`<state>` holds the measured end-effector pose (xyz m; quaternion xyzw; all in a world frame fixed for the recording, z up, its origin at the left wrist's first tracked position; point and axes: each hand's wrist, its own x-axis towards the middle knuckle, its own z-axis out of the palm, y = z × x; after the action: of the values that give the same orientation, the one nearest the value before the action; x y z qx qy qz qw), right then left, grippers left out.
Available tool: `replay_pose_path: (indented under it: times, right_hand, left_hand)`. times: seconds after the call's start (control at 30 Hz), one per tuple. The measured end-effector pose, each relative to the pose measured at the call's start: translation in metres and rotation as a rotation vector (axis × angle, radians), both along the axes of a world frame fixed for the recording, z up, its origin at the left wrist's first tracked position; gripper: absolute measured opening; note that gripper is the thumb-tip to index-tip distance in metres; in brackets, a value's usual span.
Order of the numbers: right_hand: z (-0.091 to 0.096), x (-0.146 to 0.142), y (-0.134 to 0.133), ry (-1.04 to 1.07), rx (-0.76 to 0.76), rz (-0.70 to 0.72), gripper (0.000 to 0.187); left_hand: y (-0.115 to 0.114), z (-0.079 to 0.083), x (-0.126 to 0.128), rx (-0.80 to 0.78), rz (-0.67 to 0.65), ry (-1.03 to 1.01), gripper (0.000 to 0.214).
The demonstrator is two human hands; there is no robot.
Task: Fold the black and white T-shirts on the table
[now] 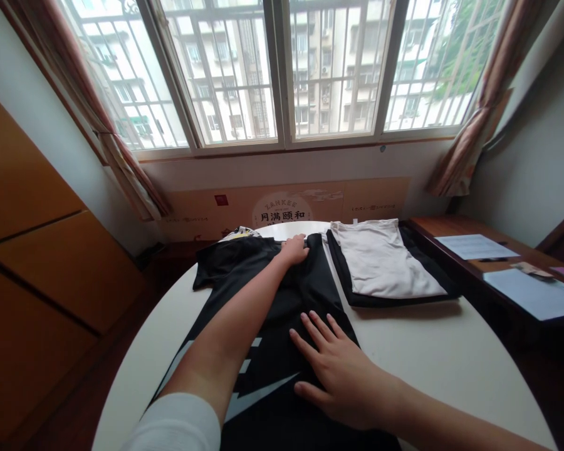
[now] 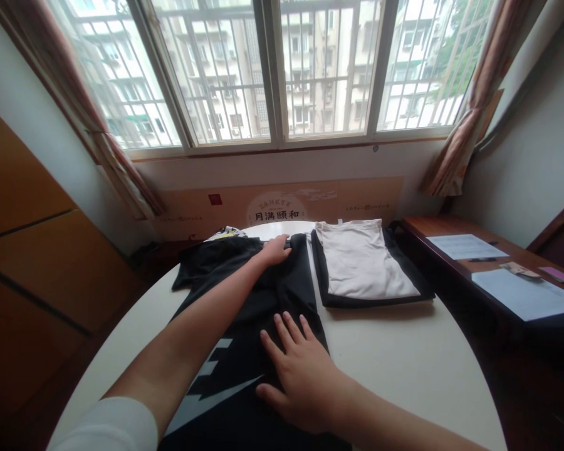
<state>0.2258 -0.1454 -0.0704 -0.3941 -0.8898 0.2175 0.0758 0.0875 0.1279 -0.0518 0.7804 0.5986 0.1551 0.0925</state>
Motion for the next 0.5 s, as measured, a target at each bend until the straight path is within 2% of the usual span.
replay_pose_path:
  times: [0.17, 0.37, 0.5]
  right_hand:
    - [0.002, 0.005, 0.001, 0.042, -0.01, 0.01, 0.086]
    - [0.001, 0.006, 0.001, 0.079, -0.008, 0.025, 0.087]
    - [0.0, 0.004, 0.001, 0.095, -0.001, 0.007, 0.085]
  left_hand:
    - [0.021, -0.004, 0.016, -0.071, -0.095, -0.053, 0.048]
    - [0.033, 0.0, 0.016, -0.012, -0.07, -0.147, 0.009]
    - [0.049, 0.011, 0.018, 0.055, 0.016, -0.259, 0.017]
